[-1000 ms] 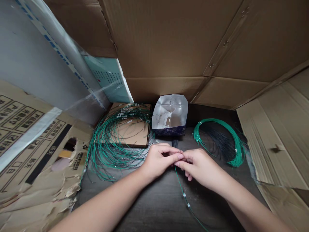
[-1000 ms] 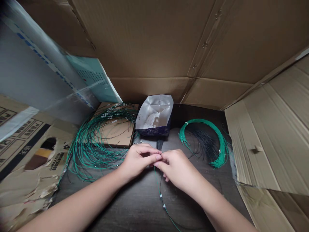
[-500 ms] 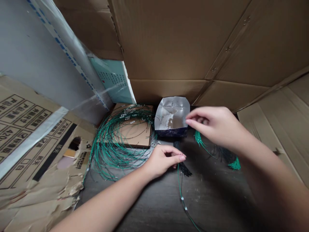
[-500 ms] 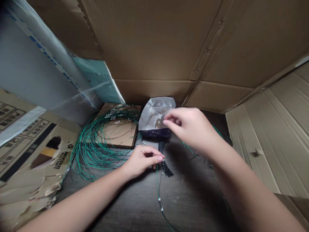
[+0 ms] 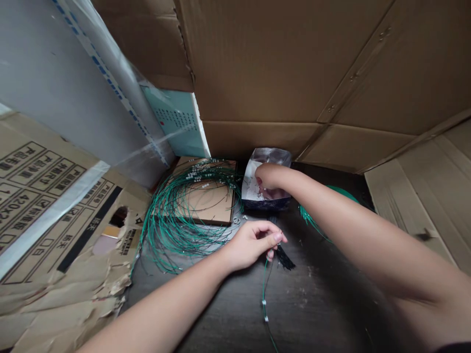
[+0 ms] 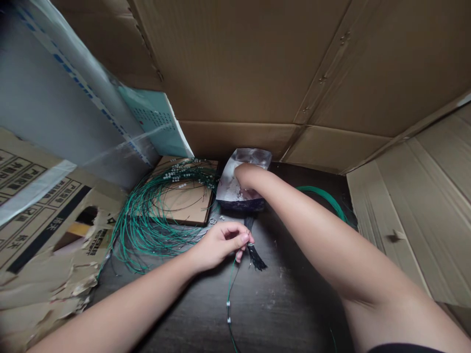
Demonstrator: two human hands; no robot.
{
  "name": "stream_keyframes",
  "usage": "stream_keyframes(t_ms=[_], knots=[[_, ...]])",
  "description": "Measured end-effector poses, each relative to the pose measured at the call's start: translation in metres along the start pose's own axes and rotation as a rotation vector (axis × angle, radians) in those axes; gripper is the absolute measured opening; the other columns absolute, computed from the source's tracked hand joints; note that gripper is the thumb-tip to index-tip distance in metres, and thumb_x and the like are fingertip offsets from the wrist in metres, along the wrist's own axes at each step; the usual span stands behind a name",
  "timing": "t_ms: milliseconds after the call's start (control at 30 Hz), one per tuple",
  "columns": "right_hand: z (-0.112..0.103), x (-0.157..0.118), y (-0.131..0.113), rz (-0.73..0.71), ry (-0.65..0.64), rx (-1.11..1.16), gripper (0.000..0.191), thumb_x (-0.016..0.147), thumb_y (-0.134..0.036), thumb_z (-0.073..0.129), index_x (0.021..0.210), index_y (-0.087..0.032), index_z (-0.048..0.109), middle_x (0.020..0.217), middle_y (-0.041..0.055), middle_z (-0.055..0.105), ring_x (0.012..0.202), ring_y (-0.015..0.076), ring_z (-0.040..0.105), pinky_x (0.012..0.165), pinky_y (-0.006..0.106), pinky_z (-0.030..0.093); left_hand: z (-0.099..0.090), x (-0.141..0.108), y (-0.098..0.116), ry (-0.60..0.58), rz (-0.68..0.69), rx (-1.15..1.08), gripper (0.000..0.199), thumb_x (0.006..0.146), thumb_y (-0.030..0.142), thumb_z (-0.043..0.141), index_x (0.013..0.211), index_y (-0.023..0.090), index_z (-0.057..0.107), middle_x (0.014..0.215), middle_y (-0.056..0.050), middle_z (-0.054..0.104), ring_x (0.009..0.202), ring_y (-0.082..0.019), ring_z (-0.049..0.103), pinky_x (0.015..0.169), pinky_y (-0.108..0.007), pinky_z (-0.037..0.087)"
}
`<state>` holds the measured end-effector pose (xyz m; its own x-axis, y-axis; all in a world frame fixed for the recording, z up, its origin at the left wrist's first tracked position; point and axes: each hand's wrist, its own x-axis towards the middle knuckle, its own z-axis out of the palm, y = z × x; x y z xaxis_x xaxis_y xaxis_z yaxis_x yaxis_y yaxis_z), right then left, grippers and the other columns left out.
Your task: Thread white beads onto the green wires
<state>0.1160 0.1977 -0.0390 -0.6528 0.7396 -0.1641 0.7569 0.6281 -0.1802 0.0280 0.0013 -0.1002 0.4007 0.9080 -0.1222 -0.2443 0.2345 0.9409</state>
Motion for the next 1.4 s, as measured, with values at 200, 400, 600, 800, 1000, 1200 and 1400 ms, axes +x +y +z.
stream_keyframes(t_ms=[200,400,600,800,1000,1200,1400], knots=[[-0.006,-0.004,-0.009,0.033,-0.134,-0.14,0.011,0.067,-0.014,0.088,0.076,-0.014,0.082,0.079,0.0135,0.08,0.079,0.0276,0.076,0.072,0.033,0.055,0.002,0.0,0.002,-0.03,-0.036,-0.024,0.057,0.079,0.069,0.078,0.087,0.013,0.068,0.062,0.0,0.068,0.042,-0.006,0.051,0.043,-0.018,0.038],[-0.038,-0.029,-0.009,-0.021,0.02,-0.142,0.022,0.084,-0.008,0.069,0.097,-0.016,0.084,0.102,0.0112,0.083,0.097,0.0243,0.075,0.081,0.029,0.051,0.003,0.001,-0.001,-0.057,-0.074,-0.113,0.053,0.077,0.061,0.084,0.087,0.012,0.067,0.086,-0.009,0.079,0.046,-0.006,0.056,0.041,-0.018,0.039],[-0.03,-0.122,-0.003,-0.052,0.567,0.233,0.012,0.092,-0.02,0.068,0.093,-0.019,0.08,0.085,0.0028,0.08,0.077,0.0185,0.073,0.074,0.029,0.053,0.003,0.001,-0.001,-0.025,-0.077,-0.103,0.052,0.075,0.06,0.086,0.09,0.012,0.072,0.069,-0.002,0.072,0.045,-0.007,0.055,0.043,-0.019,0.044],[0.056,-0.185,-0.016,0.018,0.823,0.544,0.013,0.096,-0.025,0.068,0.093,-0.023,0.08,0.091,0.0046,0.081,0.082,0.0204,0.075,0.078,0.033,0.06,0.002,0.002,0.002,0.062,0.005,0.009,0.057,0.077,0.065,0.082,0.093,0.011,0.076,0.068,-0.001,0.068,0.044,-0.005,0.052,0.043,-0.019,0.04],[0.097,-0.188,-0.026,0.025,0.982,0.649,0.017,0.095,-0.018,0.069,0.1,-0.025,0.083,0.094,0.0055,0.079,0.085,0.0203,0.075,0.077,0.033,0.062,0.001,0.003,-0.001,0.105,0.016,0.056,0.057,0.082,0.067,0.077,0.095,0.011,0.076,0.065,0.002,0.062,0.043,-0.005,0.049,0.042,-0.019,0.04],[0.104,-0.191,-0.032,0.023,0.997,0.71,0.019,0.093,-0.012,0.071,0.104,-0.025,0.08,0.097,0.0052,0.078,0.087,0.02,0.075,0.08,0.034,0.063,0.003,0.001,-0.001,0.099,-0.044,0.134,0.056,0.087,0.067,0.07,0.098,0.012,0.075,0.064,0.004,0.057,0.043,-0.005,0.044,0.04,-0.018,0.035],[0.106,-0.191,-0.033,-0.028,0.975,0.788,0.018,0.09,-0.008,0.074,0.1,-0.024,0.076,0.095,0.0048,0.079,0.087,0.0194,0.075,0.081,0.034,0.063,0.004,-0.001,0.007,0.134,0.055,0.231,0.038,0.092,0.05,0.07,0.086,0.013,0.075,0.066,0.002,0.059,0.058,-0.008,0.047,0.056,-0.02,0.039]])
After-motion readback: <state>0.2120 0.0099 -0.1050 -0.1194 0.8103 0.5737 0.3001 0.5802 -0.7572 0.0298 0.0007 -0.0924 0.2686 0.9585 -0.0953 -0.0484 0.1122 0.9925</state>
